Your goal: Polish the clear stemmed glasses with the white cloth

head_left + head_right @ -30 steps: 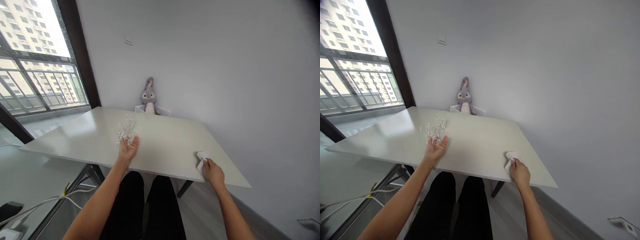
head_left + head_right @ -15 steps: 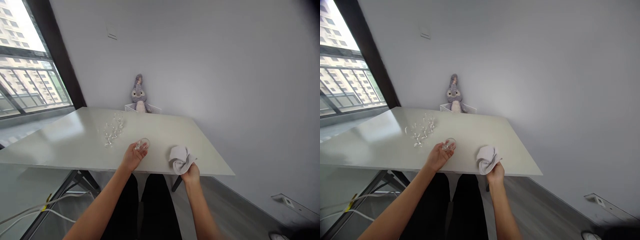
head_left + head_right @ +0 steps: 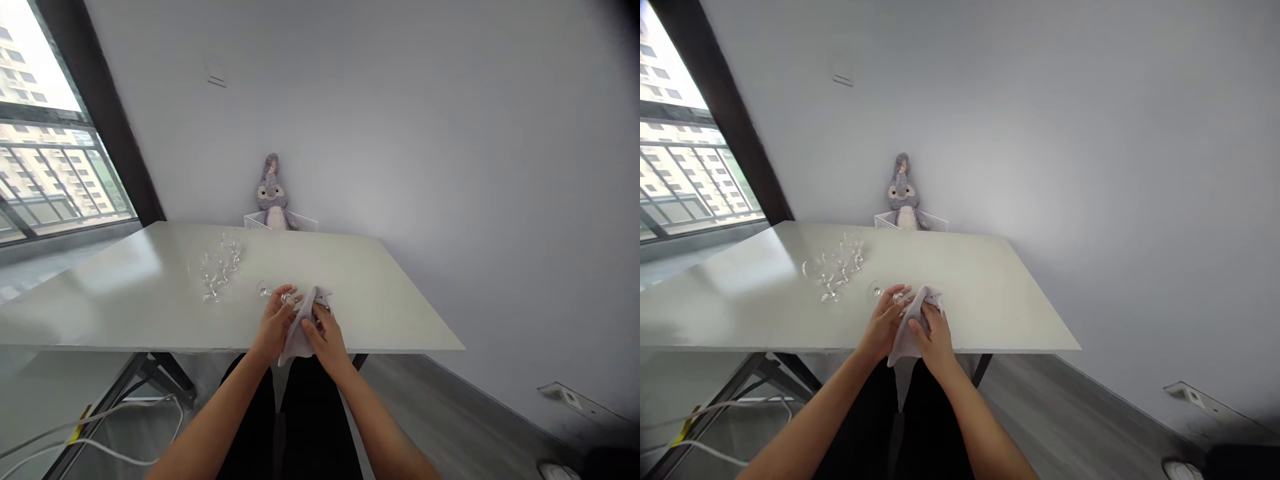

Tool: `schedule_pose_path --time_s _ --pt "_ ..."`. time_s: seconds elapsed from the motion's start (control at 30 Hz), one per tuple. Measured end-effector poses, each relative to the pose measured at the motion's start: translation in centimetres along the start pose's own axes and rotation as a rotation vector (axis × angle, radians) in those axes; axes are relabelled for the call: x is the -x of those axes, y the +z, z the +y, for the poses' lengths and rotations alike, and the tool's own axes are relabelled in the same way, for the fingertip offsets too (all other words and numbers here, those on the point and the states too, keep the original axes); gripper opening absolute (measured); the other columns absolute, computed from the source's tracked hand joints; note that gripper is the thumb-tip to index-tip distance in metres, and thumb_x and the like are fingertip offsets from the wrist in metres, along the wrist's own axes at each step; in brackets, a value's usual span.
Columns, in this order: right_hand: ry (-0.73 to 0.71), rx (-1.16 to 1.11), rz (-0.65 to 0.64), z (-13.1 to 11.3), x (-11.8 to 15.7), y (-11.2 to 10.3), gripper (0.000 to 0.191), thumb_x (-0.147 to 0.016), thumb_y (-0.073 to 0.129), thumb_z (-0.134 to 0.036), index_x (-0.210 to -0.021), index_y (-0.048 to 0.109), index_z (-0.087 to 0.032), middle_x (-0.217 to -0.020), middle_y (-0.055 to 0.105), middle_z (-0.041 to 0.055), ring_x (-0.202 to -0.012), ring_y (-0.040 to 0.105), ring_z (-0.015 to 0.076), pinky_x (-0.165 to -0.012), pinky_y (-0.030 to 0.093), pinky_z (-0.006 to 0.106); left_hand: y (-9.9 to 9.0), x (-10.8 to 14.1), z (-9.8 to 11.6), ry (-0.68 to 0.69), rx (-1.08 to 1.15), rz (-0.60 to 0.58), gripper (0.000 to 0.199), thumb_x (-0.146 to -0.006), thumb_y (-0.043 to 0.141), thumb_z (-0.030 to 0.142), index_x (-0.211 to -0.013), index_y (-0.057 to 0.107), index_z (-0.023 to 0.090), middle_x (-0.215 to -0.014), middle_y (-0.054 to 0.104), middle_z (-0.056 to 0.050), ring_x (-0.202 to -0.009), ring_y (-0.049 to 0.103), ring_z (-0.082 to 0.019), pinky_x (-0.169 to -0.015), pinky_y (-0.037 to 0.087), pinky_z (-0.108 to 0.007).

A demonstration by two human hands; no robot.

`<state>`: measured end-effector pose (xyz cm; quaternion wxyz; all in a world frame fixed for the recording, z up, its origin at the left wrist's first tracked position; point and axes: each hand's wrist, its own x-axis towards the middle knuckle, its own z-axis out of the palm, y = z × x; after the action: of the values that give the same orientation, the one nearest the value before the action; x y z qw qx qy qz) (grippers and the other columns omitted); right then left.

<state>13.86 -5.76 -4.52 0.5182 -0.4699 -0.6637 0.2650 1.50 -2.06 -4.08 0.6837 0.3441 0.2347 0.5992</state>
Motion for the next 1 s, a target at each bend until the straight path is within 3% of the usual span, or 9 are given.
schedule_pose_path --time_s 0.17,0.33,0.43,0.5,0.6,0.7,0.77,0.9,1.0 --pt "0.065 -0.149 -0.086 0.6 0.0 -0.2 0.023 -0.081 0.051 -0.032 -0.100 0.061 -0.025 -0.102 0.057 0.0033 -0.090 0.052 0.0181 -0.071 0.044 0.029 -0.1 0.5 0.1 0.020 -0.065 -0.048 0.040 -0.068 0.066 0.017 -0.105 0.054 0.024 -0.114 0.054 -0.007 -0.102 0.054 -0.018 -0.083 0.043 -0.027" --pt "0.307 -0.753 -0.084 1.0 0.5 0.2 0.029 -0.081 0.051 -0.036 -0.106 0.056 -0.022 -0.085 0.060 0.0013 -0.066 0.055 0.0128 -0.058 0.044 0.025 -0.8 0.5 0.0 0.058 -0.249 -0.080 0.044 -0.063 0.070 0.015 -0.104 0.057 0.022 -0.116 0.054 -0.008 -0.109 0.049 -0.020 -0.085 0.041 -0.025" --pt "0.414 -0.935 -0.047 1.4 0.8 0.7 0.033 -0.081 0.050 -0.041 -0.106 0.055 -0.019 -0.077 0.061 0.0020 -0.059 0.054 0.0125 -0.053 0.043 0.024 -1.3 0.5 -0.3 0.119 -0.326 -0.102 0.041 -0.061 0.071 0.017 -0.101 0.060 0.023 -0.122 0.050 -0.007 -0.114 0.045 -0.022 -0.086 0.041 -0.026" --pt "0.431 -0.882 -0.044 1.7 1.0 1.1 0.032 -0.079 0.053 -0.041 -0.100 0.056 -0.018 -0.066 0.058 -0.0003 -0.051 0.050 0.0109 -0.048 0.041 0.022 -1.5 0.8 -0.7 0.106 -0.320 -0.122 0.041 -0.061 0.071 0.019 -0.100 0.060 0.022 -0.120 0.051 -0.006 -0.110 0.048 -0.022 -0.084 0.043 -0.026" --pt "0.339 -0.557 -0.080 2.1 1.2 1.3 0.024 -0.076 0.056 -0.039 -0.086 0.059 -0.018 -0.060 0.055 -0.0021 -0.050 0.049 0.0105 -0.048 0.040 0.022 -1.6 1.3 -1.2 -0.025 -0.262 -0.140 0.044 -0.065 0.068 0.027 -0.107 0.056 0.021 -0.110 0.057 -0.007 -0.088 0.058 -0.018 -0.071 0.047 -0.025" --pt "0.169 -0.197 -0.097 2.2 1.4 0.8 0.019 -0.075 0.058 -0.035 -0.082 0.062 -0.019 -0.089 0.060 0.0047 -0.081 0.056 0.0168 -0.071 0.045 0.028 -1.5 1.6 -1.5 -0.095 -0.215 -0.138 0.044 -0.071 0.063 0.031 -0.112 0.052 0.021 -0.107 0.058 -0.008 -0.082 0.058 -0.016 -0.069 0.046 -0.024" --pt "0.126 -0.165 -0.097 2.0 1.7 0.5 0.018 -0.074 0.059 -0.034 -0.083 0.063 -0.019 -0.101 0.058 0.0059 -0.095 0.053 0.0192 -0.082 0.042 0.031 -1.5 1.5 -1.6 -0.088 -0.232 -0.137 0.043 -0.072 0.063 0.031 -0.112 0.051 0.020 -0.107 0.058 -0.008 -0.087 0.057 -0.016 -0.074 0.045 -0.025" --pt "0.387 -0.734 -0.144 1.7 2.2 0.5 0.025 -0.074 0.057 -0.042 -0.082 0.061 -0.018 -0.072 0.061 0.0017 -0.070 0.057 0.0158 -0.064 0.046 0.028 -1.7 1.1 -1.5 -0.031 -0.436 -0.224 0.046 -0.072 0.062 0.033 -0.114 0.051 0.019 -0.101 0.060 -0.007 -0.086 0.057 -0.018 -0.077 0.044 -0.029" --pt "0.586 -1.167 -0.037 1.5 1.9 0.7 0.021 -0.070 0.063 -0.037 -0.081 0.060 -0.019 -0.067 0.061 -0.0012 -0.061 0.056 0.0124 -0.060 0.047 0.024 -1.8 0.7 -0.9 0.048 -0.615 -0.311 0.050 -0.070 0.064 0.033 -0.116 0.051 0.019 -0.111 0.056 -0.009 -0.098 0.053 -0.021 -0.085 0.042 -0.034"
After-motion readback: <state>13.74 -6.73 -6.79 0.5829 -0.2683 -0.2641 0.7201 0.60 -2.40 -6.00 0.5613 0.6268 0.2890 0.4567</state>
